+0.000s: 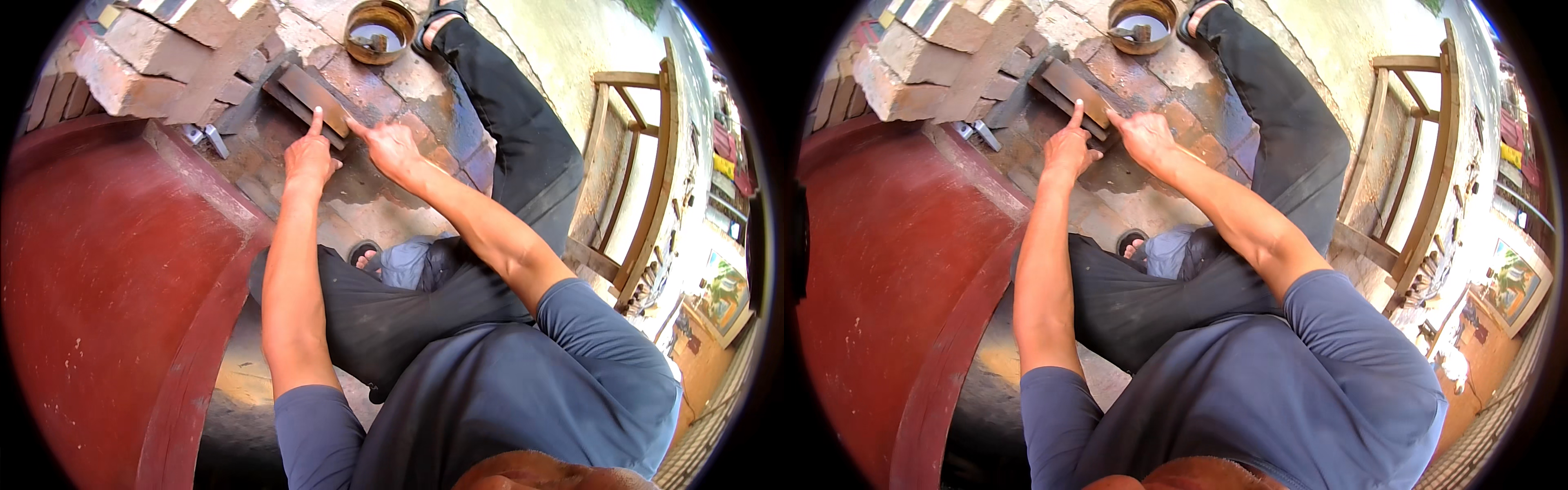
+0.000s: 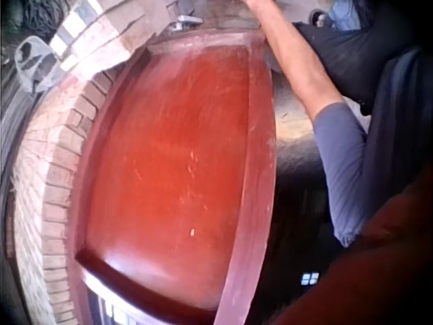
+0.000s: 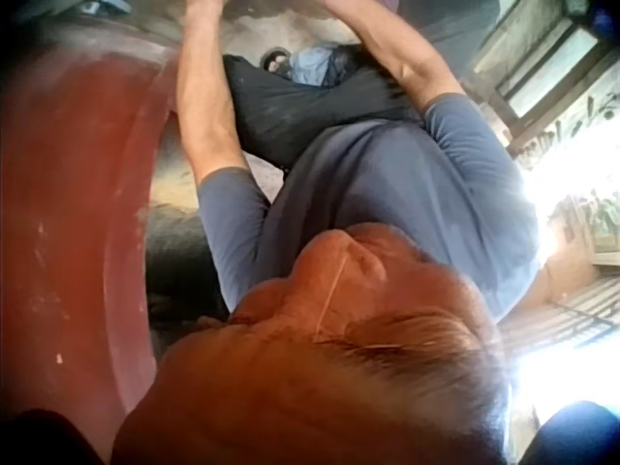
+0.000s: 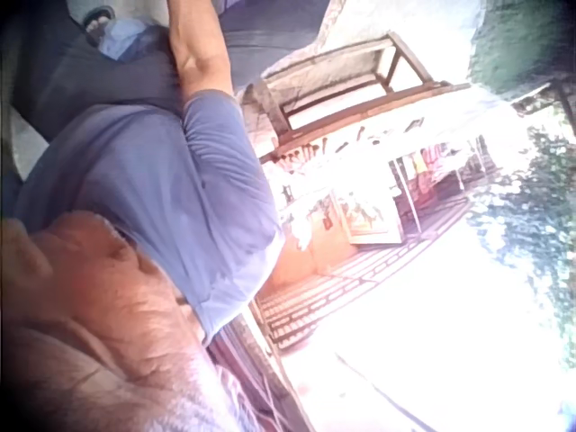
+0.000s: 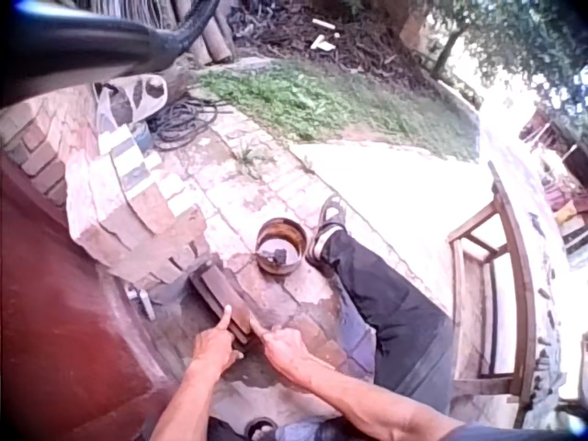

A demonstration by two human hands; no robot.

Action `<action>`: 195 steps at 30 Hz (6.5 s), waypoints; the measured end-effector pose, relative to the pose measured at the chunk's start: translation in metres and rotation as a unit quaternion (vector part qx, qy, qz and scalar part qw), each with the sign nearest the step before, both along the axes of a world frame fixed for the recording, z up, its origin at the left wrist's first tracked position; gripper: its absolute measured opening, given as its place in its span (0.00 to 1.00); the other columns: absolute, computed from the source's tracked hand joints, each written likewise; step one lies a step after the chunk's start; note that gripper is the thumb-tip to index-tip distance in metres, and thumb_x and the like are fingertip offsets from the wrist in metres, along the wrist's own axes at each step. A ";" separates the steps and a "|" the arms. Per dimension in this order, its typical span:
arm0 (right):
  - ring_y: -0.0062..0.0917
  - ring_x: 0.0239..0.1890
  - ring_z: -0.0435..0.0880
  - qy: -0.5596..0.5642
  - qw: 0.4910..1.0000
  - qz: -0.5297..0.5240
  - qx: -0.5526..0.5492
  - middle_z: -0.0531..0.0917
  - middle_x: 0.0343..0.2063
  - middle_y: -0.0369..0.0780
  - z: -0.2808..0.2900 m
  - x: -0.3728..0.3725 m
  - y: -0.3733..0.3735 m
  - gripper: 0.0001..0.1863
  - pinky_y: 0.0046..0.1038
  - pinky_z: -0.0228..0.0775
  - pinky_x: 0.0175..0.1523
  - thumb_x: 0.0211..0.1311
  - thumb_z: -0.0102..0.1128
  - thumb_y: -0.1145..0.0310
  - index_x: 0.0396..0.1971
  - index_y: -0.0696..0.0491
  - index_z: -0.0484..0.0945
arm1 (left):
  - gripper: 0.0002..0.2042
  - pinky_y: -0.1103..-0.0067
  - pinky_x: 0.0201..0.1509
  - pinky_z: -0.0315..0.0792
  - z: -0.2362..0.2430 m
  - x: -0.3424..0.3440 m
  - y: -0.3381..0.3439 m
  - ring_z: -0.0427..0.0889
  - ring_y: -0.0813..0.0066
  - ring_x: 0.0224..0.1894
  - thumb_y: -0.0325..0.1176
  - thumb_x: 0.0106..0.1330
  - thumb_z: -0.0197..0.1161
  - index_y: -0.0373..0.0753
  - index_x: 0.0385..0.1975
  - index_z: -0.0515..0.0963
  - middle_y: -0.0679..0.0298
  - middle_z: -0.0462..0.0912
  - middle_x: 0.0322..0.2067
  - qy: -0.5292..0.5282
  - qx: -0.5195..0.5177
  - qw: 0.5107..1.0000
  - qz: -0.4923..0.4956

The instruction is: The person sits on the ground and sharpens a small metal tool on a wet whetstone. They repeatedly rub the tool against the stone, occasionally dipping it into a small bowl of water to lubricate the surface. The person periodically lifts the tool to inspect the edge before resuming the sharpening motion.

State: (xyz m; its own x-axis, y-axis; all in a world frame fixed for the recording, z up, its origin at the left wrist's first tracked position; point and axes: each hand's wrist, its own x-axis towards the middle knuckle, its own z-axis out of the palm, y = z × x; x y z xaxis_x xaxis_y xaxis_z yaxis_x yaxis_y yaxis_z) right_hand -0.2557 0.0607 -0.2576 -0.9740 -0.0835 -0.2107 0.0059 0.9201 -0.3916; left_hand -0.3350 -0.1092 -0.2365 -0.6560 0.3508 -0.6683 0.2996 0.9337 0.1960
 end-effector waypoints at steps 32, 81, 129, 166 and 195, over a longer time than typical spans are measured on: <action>0.46 0.29 0.88 -0.011 0.998 -0.002 0.059 0.85 0.25 0.51 -0.007 0.009 -0.002 0.29 0.47 0.79 0.35 0.63 0.47 0.74 0.65 0.41 0.76 | 0.35 0.67 0.64 0.75 0.001 0.000 -0.001 0.82 0.63 0.59 0.45 0.56 0.78 0.50 0.65 0.76 0.69 0.73 0.69 0.001 0.007 1.000 0.027; 0.49 0.33 0.88 0.021 1.000 -0.003 0.017 0.86 0.29 0.53 0.000 -0.012 -0.003 0.28 0.46 0.80 0.38 0.63 0.50 0.73 0.64 0.45 0.76 | 0.44 0.67 0.59 0.76 -0.006 -0.011 -0.002 0.85 0.62 0.55 0.42 0.54 0.80 0.49 0.73 0.66 0.61 0.87 0.50 -0.006 0.020 0.999 0.030; 0.46 0.31 0.87 0.015 1.000 -0.007 0.014 0.85 0.27 0.51 -0.005 0.004 -0.013 0.26 0.47 0.78 0.35 0.65 0.49 0.72 0.64 0.45 0.76 | 0.43 0.66 0.60 0.76 -0.006 -0.008 0.004 0.84 0.61 0.56 0.45 0.53 0.80 0.45 0.71 0.68 0.60 0.87 0.51 0.013 0.016 0.999 0.030; 0.47 0.31 0.87 0.030 0.999 -0.018 0.014 0.86 0.28 0.53 -0.007 -0.002 -0.007 0.30 0.48 0.78 0.37 0.59 0.49 0.75 0.64 0.43 0.76 | 0.42 0.66 0.58 0.77 -0.011 -0.004 0.008 0.84 0.58 0.55 0.43 0.53 0.79 0.39 0.69 0.69 0.56 0.86 0.50 0.055 0.063 0.996 0.039; 0.47 0.28 0.87 0.016 0.999 0.000 0.041 0.85 0.25 0.51 -0.008 0.006 -0.009 0.28 0.48 0.78 0.34 0.62 0.49 0.74 0.63 0.42 0.77 | 0.45 0.65 0.59 0.77 -0.001 -0.009 0.011 0.84 0.57 0.56 0.45 0.53 0.80 0.42 0.72 0.66 0.54 0.85 0.53 0.029 0.029 0.998 0.045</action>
State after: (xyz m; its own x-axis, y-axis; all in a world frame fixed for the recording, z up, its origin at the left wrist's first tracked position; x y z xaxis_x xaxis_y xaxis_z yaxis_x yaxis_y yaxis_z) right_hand -0.2494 0.0517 -0.2654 -0.9805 -0.0662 -0.1849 -0.0049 0.9494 -0.3140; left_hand -0.3437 -0.0984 -0.2376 -0.7232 0.3268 -0.6084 0.2284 0.9446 0.2359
